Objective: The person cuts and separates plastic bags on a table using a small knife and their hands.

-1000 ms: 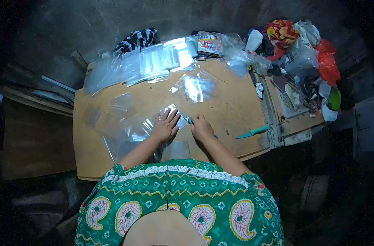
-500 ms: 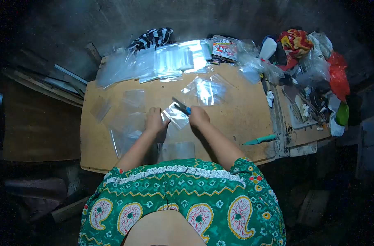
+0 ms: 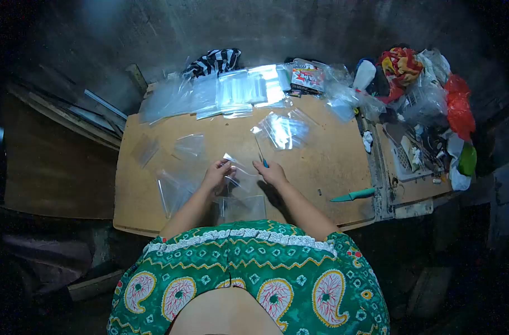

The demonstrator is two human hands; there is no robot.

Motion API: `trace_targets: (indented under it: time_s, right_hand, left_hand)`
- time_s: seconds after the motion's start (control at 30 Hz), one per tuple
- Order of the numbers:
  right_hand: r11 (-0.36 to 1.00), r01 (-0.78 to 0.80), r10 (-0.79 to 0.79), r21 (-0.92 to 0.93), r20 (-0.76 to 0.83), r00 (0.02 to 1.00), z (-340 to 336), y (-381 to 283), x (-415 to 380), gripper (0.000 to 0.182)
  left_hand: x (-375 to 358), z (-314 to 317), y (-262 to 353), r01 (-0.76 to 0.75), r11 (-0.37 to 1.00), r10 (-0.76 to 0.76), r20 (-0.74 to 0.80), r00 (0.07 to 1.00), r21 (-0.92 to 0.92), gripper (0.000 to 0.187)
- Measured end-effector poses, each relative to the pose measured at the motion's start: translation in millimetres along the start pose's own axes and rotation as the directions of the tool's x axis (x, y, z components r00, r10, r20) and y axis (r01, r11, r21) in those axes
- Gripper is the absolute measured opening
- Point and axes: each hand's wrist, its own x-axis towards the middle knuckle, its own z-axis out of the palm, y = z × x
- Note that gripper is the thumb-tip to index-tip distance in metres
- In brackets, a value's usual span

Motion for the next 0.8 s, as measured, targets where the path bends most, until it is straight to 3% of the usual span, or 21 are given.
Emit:
trace_targets:
  time_s: [0.03,0.13,0.17,0.23,0.37,0.4,0.43,0.47,0.5,0.53,0.57,0.6,0.7,0.8]
  right_hand:
    - [0.981,-0.050,0.039,0.187,0.061,0.997,3,3,0,0.045]
    - [0.942,0.007,-0.045,0.336,0.106,0.993,7,1,0,0.040]
    - [0.942,0.009,-0.047,0.335,0.105,0.993,4,0,-1,0.040]
    - [0.916,-0.254,0.186,0.309,0.233,0.954,-4,-13,-8,0.035]
    - [0.904,-0.224,0.152,0.363,0.216,0.964,4,-9,-8,0.029]
    - [0.942,-0.051,-0.007,0.332,0.171,0.985,5,-6,-4,0.024]
    - [0.948,0.125,-0.170,0.293,0.132,0.977,6,-3,-1,0.019]
    - [0.949,0.126,-0.169,0.289,0.130,0.977,5,1,2,0.019]
    - [0.950,0.203,-0.230,0.237,0.091,0.969,3,-1,2,0.016]
    - [0.944,0.276,-0.291,0.182,0.058,0.955,3,-3,1,0.014]
    - [0.944,0.275,-0.290,0.181,0.059,0.955,2,-5,0,0.014]
    - [0.937,0.290,-0.302,0.196,0.032,0.953,1,-13,-5,0.014]
    - [0.925,0.299,-0.318,0.235,0.045,0.947,1,-21,-11,0.012]
    - [0.907,0.287,-0.312,0.307,0.035,0.949,2,-18,-10,0.010]
  left_hand:
    - [-3,5,0,-0.003,0.992,0.002,-0.010,1.000,-0.126,0.018]
    - [-13,12,0,-0.022,0.987,0.024,0.011,1.000,-0.162,0.018]
    - [-15,15,1,-0.024,0.981,0.025,0.002,1.000,-0.191,0.017]
    - [-11,15,-3,-0.063,0.976,0.062,-0.013,0.998,-0.208,0.018]
    - [-14,12,-6,-0.090,0.975,0.091,-0.003,0.996,-0.203,0.016]
    - [-13,12,-6,-0.091,0.975,0.092,-0.004,0.996,-0.204,0.016]
    - [-13,10,-5,-0.151,0.984,0.153,0.019,0.988,-0.094,0.015]
    - [-11,8,-5,-0.212,0.977,0.211,0.052,0.976,0.012,0.014]
    - [-11,7,1,-0.211,0.977,0.210,0.053,0.976,0.011,0.014]
    - [-11,5,9,-0.168,0.976,0.156,0.097,0.983,0.136,0.013]
    - [-11,4,15,-0.129,0.957,0.097,0.133,0.986,0.261,0.013]
    - [-14,10,19,-0.195,0.913,0.179,0.077,0.981,0.357,0.014]
    - [-9,8,18,-0.146,0.970,0.130,0.094,0.987,0.193,0.015]
    - [-8,6,22,-0.126,0.952,0.110,0.073,0.991,0.277,0.015]
